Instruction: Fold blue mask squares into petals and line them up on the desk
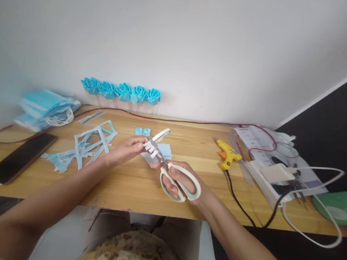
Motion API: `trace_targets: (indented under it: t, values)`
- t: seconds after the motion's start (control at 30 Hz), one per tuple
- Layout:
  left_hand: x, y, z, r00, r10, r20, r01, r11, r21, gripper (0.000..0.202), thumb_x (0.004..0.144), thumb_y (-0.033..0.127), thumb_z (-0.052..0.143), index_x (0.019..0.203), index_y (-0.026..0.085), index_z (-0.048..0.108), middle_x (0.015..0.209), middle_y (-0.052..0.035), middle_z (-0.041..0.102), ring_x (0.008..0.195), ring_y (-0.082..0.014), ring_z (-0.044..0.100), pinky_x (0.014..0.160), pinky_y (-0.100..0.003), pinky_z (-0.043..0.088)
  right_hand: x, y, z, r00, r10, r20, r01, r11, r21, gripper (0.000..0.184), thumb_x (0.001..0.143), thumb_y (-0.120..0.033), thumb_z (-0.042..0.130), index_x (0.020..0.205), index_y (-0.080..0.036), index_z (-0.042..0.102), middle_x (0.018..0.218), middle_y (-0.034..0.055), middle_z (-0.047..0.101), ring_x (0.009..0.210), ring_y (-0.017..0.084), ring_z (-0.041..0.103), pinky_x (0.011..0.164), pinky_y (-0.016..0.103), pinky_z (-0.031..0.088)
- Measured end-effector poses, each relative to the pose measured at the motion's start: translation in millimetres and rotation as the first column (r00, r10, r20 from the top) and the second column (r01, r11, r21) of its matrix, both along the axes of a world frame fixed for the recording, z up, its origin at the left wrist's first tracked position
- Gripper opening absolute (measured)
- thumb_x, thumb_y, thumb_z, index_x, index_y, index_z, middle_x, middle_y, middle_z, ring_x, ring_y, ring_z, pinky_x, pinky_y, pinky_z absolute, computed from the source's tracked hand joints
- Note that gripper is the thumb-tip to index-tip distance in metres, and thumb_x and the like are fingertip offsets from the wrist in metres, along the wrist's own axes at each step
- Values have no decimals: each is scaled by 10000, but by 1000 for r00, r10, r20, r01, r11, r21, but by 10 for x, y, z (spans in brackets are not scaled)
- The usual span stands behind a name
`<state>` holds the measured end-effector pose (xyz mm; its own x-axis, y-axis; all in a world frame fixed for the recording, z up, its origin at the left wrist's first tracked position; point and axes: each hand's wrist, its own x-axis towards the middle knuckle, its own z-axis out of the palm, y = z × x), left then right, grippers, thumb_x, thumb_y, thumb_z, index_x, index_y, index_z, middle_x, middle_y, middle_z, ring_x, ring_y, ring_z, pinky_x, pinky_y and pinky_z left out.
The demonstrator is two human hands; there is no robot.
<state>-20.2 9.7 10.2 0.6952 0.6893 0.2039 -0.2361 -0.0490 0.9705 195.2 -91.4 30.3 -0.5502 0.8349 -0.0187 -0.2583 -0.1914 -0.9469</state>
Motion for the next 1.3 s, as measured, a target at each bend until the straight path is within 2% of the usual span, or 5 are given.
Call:
trace_targets:
  t: [0.63,0.83,1.0,1.17,1.3]
  values:
    - [-13,14,44,1000,10,-27,-7,993,121,348,843,464,617,751,134,682,800,-66,636,777,-172,585,752,-287,426,15,-93,43,996,-33,-86,25,995,-94,417,841,-518,599,1039,-157,662,516,-53,439,363,35,279,322,145,274]
    - [-11,-8,120,999,35,-36,-28,982,188,438,826,517,608,623,129,613,717,-41,567,726,-153,526,704,-268,387,15,-127,39,995,-55,-77,42,985,-167,428,804,-535,642,1011,-162,679,517,-59,429,357,30,283,312,145,263]
    - [14,-29,103,996,60,-65,-51,989,136,449,775,558,636,636,131,634,678,-30,566,650,-140,497,642,-262,378,-104,-220,78,999,-46,15,47,994,-97,460,842,-516,605,1063,-117,664,504,-58,441,336,27,277,306,148,230]
    - [12,22,49,973,196,-119,-183,976,114,391,756,529,647,665,148,642,666,-17,571,646,-140,496,628,-254,390,-252,-326,180,996,-84,28,85,996,-39,533,822,-533,629,1153,-115,622,557,-55,469,365,28,324,348,157,270]
    - [-16,71,20,943,314,-113,-300,946,124,339,850,472,563,746,157,634,703,-7,573,685,-131,512,680,-249,410,-124,-497,175,985,-136,102,147,983,-106,540,803,-433,694,1274,-207,557,827,32,606,572,70,519,477,169,383]
